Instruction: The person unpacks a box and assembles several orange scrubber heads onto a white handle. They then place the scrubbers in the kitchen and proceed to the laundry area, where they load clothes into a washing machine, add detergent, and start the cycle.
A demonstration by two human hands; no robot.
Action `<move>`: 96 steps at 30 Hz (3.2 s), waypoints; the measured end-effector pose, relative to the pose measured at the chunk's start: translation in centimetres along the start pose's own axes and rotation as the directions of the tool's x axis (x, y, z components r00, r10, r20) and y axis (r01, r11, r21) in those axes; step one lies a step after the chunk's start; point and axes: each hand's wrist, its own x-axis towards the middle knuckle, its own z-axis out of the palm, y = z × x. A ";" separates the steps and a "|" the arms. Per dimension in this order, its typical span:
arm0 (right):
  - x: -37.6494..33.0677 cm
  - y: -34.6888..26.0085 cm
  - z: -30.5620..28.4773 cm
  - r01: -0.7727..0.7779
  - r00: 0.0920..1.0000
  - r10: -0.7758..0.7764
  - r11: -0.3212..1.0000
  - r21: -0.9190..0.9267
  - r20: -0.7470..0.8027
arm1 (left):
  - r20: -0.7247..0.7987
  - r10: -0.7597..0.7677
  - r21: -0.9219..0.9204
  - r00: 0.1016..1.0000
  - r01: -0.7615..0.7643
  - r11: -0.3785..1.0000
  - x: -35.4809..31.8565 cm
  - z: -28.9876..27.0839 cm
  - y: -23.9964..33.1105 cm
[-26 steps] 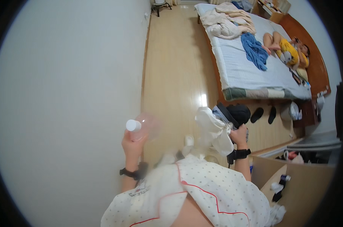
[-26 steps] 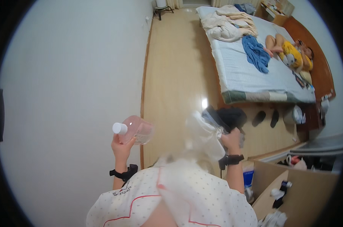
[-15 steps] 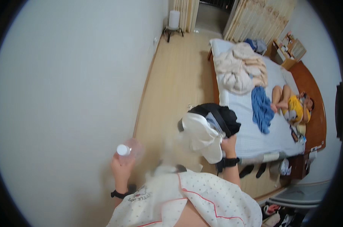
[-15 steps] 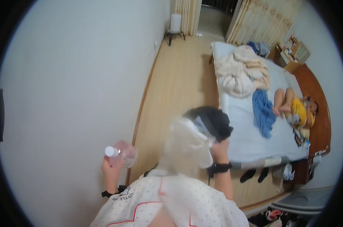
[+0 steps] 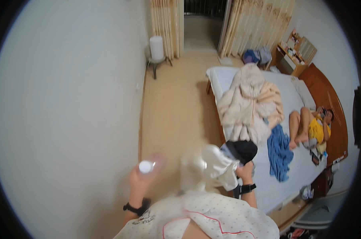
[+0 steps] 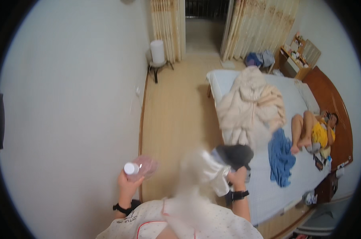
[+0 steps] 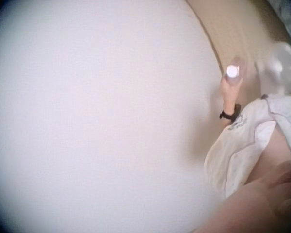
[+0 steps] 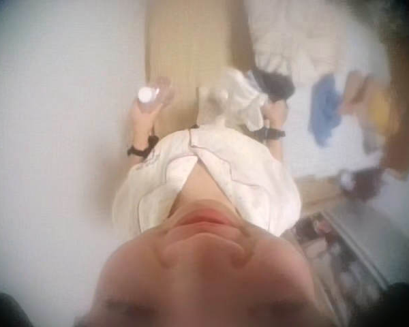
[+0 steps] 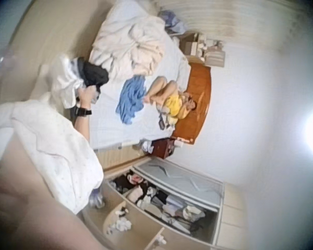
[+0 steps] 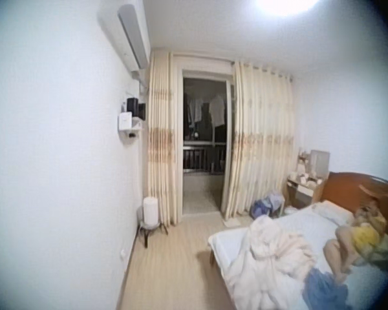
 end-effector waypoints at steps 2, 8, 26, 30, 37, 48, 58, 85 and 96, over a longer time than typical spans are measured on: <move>10.7 2.0 8.3 0.045 0.996 -0.056 0.988 -0.147 -0.070 | -0.029 -0.043 -0.005 0.999 0.043 0.999 12.6 1.3 0.0; 38.6 -5.9 28.2 0.013 0.986 0.013 0.987 -0.158 0.165 | -0.143 -0.213 -0.281 0.967 0.166 0.945 38.0 -1.4 -2.7; 103.0 -5.8 46.8 -0.023 1.000 0.021 0.950 0.312 0.012 | 0.245 0.016 0.272 0.969 -0.084 0.959 109.6 23.0 4.0; 113.8 0.3 51.6 0.066 0.993 -0.051 0.987 0.149 -0.104 | 0.304 -0.014 -0.011 0.953 0.018 1.000 125.9 32.4 3.7; 136.8 8.9 61.5 -0.021 0.996 0.016 0.998 -0.056 -0.086 | 0.200 0.224 0.022 0.954 -0.233 0.972 147.5 42.3 5.5; 185.2 -7.4 73.6 0.627 0.466 -0.755 0.650 0.430 0.461 | -0.115 -0.002 0.183 0.993 0.023 0.983 170.8 53.6 4.9; 201.1 -39.1 85.3 0.920 -0.039 -0.999 -0.050 0.389 -0.037 | -0.515 -0.014 0.136 0.857 0.097 0.986 177.2 57.7 9.3; 206.6 -15.4 88.0 0.717 0.134 -0.990 0.062 0.694 -0.050 | -0.452 -0.179 0.135 0.874 0.266 0.955 182.8 68.8 11.7; 227.2 11.6 84.1 0.749 0.458 -0.879 0.464 0.473 0.136 | -0.012 -0.030 0.163 0.999 0.031 0.986 201.4 85.2 12.3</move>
